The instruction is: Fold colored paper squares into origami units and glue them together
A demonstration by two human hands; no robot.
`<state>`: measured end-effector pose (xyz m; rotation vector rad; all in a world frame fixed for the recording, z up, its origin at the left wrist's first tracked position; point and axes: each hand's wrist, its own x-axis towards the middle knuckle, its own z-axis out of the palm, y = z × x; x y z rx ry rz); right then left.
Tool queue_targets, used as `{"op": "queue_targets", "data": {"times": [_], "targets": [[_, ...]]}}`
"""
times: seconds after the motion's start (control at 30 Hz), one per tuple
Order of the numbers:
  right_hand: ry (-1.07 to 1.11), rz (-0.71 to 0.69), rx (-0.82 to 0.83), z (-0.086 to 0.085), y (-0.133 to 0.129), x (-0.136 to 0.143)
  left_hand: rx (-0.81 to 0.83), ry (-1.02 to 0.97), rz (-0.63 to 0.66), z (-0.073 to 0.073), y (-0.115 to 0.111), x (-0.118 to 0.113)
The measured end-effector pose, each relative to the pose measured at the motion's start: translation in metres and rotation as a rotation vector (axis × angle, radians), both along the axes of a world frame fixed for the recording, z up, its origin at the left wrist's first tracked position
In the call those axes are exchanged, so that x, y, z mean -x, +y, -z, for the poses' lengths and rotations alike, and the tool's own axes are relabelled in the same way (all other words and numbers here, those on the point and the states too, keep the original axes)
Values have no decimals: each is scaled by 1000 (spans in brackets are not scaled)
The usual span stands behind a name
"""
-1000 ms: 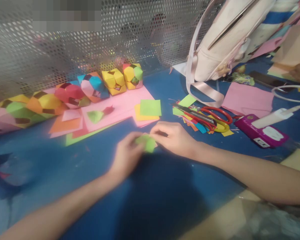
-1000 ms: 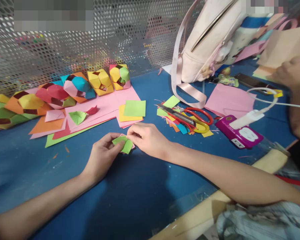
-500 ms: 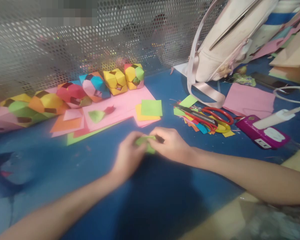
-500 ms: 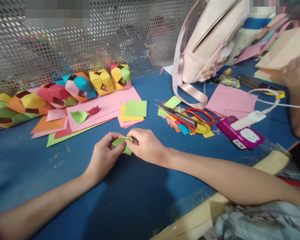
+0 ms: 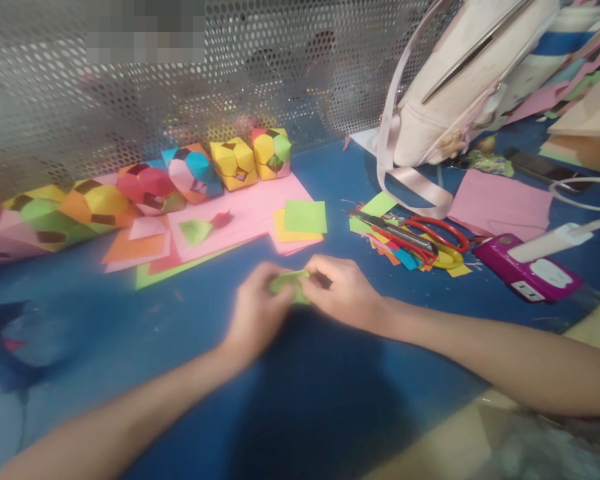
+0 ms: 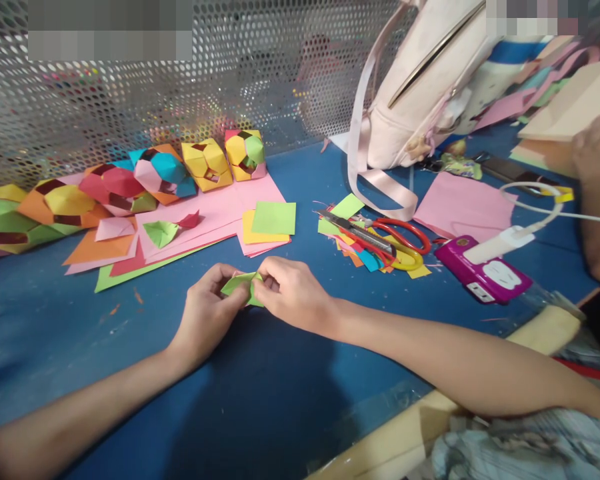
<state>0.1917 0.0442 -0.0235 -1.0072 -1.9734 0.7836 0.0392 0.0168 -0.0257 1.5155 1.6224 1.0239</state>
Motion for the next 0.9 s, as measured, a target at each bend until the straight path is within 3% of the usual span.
{"op": "queue_targets", "data": {"times": [0.57, 0.9], "targets": [[59, -72, -36, 2, 3, -4, 8, 2, 61, -1, 0, 1], [44, -27, -13, 8, 4, -1, 37, -130, 77, -1, -1, 3]]}}
